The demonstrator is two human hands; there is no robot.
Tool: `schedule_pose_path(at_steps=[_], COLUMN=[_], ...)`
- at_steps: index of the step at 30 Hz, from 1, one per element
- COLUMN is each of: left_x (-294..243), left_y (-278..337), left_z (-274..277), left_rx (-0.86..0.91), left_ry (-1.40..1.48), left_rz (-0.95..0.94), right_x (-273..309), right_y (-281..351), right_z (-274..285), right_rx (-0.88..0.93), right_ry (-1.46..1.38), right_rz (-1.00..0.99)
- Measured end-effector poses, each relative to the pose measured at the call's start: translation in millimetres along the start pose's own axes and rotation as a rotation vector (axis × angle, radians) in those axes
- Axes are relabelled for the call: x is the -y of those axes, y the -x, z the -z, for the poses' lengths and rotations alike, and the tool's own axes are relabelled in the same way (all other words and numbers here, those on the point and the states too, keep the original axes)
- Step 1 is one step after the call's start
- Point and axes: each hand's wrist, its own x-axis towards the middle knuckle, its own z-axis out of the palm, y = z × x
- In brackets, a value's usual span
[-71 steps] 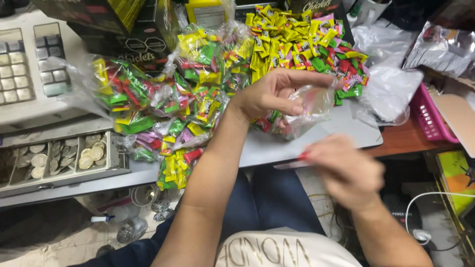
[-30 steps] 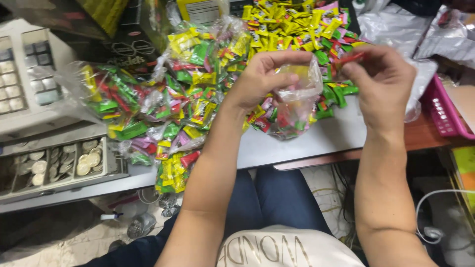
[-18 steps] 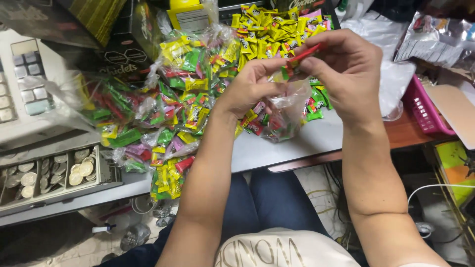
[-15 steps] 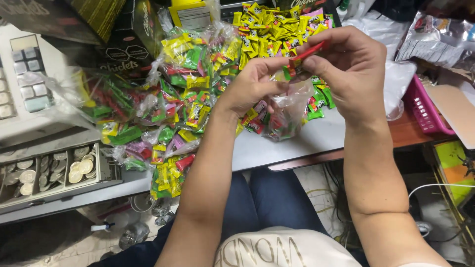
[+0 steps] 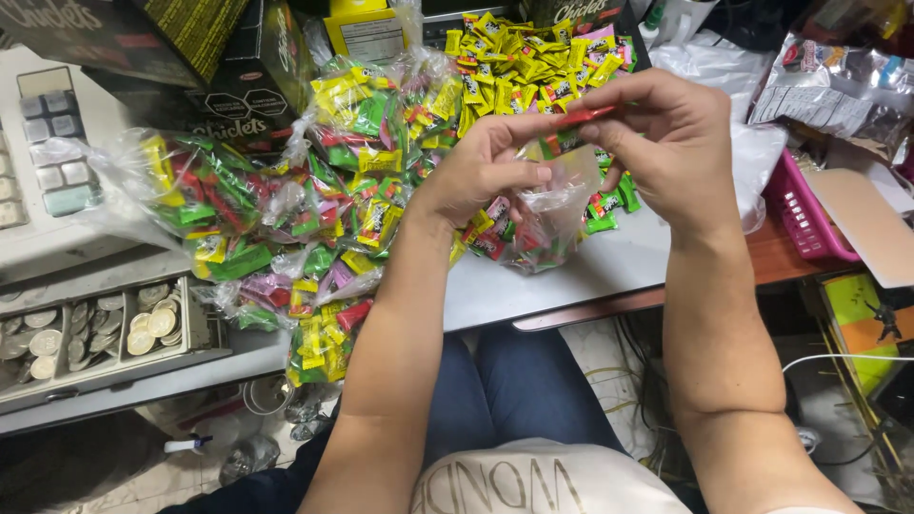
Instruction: Bagging small candies from a large pile into individual plastic bags at a checkout counter
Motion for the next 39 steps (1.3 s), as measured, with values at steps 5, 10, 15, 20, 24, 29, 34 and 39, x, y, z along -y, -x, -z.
schedule_pose_path(at_steps=[5, 10, 15, 20, 24, 29, 34, 39], left_x=[8, 3, -4, -2, 1, 11, 11, 12], left_y=[-2, -2, 1, -1, -2, -9, -9, -10], left_z=[5, 3, -1, 0, -4, 0, -4, -3], left_rx=[0.009, 0.033, 0.039, 0.068, 0.069, 0.072, 0.086, 0.087], left_ry=[0.01, -0.016, -0.012, -0.022, -0.053, 0.004, 0.064, 0.06], left_rz=[-0.009, -0.014, 0.016, -0.011, -0.029, -0.091, -0.105, -0.086], right_x=[-19, -6, 1, 10, -12, -98, -115, -122], right_y=[-2, -1, 3, 3, 0, 5, 10, 11], right_z=[4, 2, 16, 16, 25, 37, 26, 39], right_rx=[0.02, 0.015, 0.078, 0.108, 0.013, 0.225, 0.161, 0.038], right_ry=[0.122, 0.178, 0.357, 0.493, 0.627, 1.026, 0.998, 0.963], right_rz=[0.047, 0.095, 0.159, 0.236, 0.143, -0.097, -0.134, -0.257])
